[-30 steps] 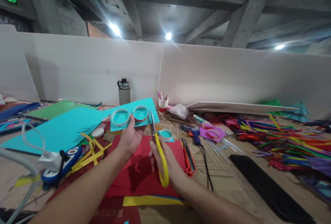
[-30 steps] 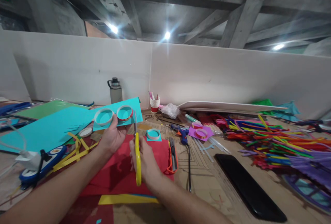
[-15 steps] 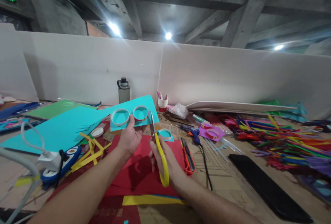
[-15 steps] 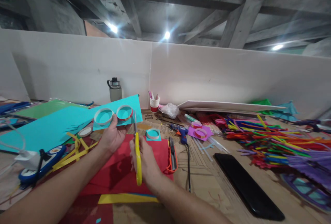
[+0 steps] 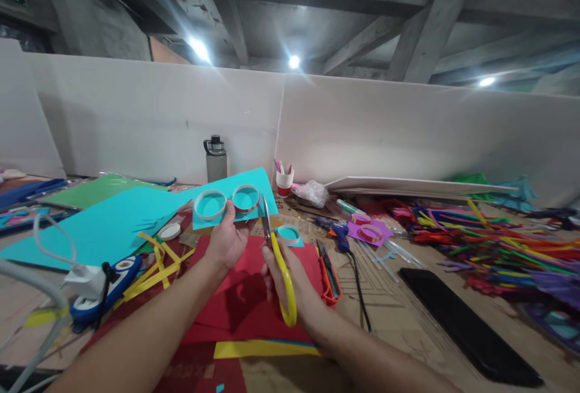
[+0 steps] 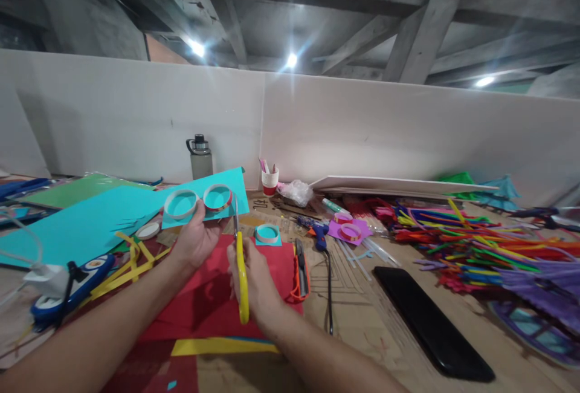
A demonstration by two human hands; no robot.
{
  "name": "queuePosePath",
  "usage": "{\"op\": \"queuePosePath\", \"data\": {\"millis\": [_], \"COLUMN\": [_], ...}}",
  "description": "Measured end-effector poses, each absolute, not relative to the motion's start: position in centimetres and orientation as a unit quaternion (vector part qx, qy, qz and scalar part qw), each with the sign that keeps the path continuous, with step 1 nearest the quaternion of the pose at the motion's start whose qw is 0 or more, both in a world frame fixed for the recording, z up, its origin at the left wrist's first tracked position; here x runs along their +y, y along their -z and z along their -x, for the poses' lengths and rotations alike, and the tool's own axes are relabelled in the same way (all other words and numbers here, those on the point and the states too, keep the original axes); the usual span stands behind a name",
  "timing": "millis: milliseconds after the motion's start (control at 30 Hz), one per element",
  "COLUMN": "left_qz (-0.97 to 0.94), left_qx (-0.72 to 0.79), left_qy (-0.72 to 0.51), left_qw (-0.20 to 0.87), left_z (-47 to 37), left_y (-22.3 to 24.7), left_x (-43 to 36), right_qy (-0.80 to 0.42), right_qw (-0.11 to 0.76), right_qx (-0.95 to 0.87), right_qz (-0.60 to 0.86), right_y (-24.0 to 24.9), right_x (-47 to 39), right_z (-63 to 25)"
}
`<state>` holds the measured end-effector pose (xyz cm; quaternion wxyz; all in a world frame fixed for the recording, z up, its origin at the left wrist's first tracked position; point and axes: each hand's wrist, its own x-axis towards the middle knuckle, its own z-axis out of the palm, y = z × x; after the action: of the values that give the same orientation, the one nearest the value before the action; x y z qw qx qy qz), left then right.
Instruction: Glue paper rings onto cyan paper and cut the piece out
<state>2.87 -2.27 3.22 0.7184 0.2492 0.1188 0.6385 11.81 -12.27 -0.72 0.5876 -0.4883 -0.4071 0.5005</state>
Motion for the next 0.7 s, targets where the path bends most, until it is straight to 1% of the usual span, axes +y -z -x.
{"op": "queuePosePath", "data": {"millis": [233,500,700], "left_qz": [-0.238,-0.241,-0.245], "left_qx": [0.118,0.118,0.125], "left_qy": [-0.639,-0.639,-0.632], "left_qw": [0.721,0.721,0.724], "left_z": [-2.95,-2.96,-2.99], "left_y": [-3.26,-3.18,-2.92], "left_x": [-2.32,-2.38,-2.31], "right_qy": [-0.494,-0.528,-0.532], "right_qw": [0.592,0.581,0.563], "right_qx": [-0.396,-0.35,-0.357], "right_qz": [0.499,0.511,0.521], "right_y": [0.72,0.77,0.64], "right_x": [-12.4,-12.21,-12.3], "right_z": [-11.81,-11.82,-12.06]}}
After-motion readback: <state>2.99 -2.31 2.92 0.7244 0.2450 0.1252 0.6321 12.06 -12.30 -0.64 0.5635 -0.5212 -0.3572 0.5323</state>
